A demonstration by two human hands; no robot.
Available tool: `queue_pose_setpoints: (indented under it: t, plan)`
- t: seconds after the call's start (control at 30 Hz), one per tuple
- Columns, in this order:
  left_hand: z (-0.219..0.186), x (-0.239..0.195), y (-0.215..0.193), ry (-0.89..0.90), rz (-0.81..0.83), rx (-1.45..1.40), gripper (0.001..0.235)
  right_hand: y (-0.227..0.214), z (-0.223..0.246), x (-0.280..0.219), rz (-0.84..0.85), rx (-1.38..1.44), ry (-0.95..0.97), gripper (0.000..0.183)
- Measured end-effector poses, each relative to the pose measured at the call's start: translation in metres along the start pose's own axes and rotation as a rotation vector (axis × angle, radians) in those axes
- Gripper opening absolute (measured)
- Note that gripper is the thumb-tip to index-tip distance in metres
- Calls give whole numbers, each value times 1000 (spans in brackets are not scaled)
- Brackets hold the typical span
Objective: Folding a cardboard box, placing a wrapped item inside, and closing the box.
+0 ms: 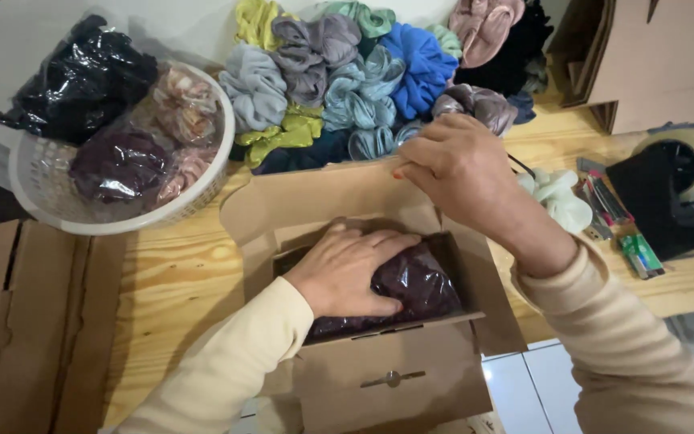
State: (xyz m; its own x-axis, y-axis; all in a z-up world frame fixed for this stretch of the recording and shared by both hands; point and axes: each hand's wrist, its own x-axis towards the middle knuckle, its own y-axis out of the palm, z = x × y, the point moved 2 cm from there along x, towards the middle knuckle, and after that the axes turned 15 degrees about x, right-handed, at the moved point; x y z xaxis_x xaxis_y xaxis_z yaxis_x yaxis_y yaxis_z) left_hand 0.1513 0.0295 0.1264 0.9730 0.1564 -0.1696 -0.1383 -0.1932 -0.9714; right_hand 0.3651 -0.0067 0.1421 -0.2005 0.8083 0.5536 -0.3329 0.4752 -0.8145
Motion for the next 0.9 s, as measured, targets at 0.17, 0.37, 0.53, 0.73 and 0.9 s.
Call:
queue_pose_setpoints:
  t: [0.17, 0.37, 0.53, 0.73, 0.9]
  plan:
    - [0, 0, 1, -6, -3, -23, 92, 11, 2, 4, -179, 76, -41, 15]
    - [1, 2, 8, -16, 7, -33, 92, 29, -7, -10, -215, 66, -30, 19]
    - [3, 2, 8, -15, 0, -33, 93, 24, 9, -9, -222, 14, -65, 12]
    - [0, -4, 1, 2, -2, -58, 95, 30, 3, -6, -213, -29, -59, 19]
    - [3, -3, 11, 3, -38, -40, 96, 32, -1, -2, -202, -36, -41, 23]
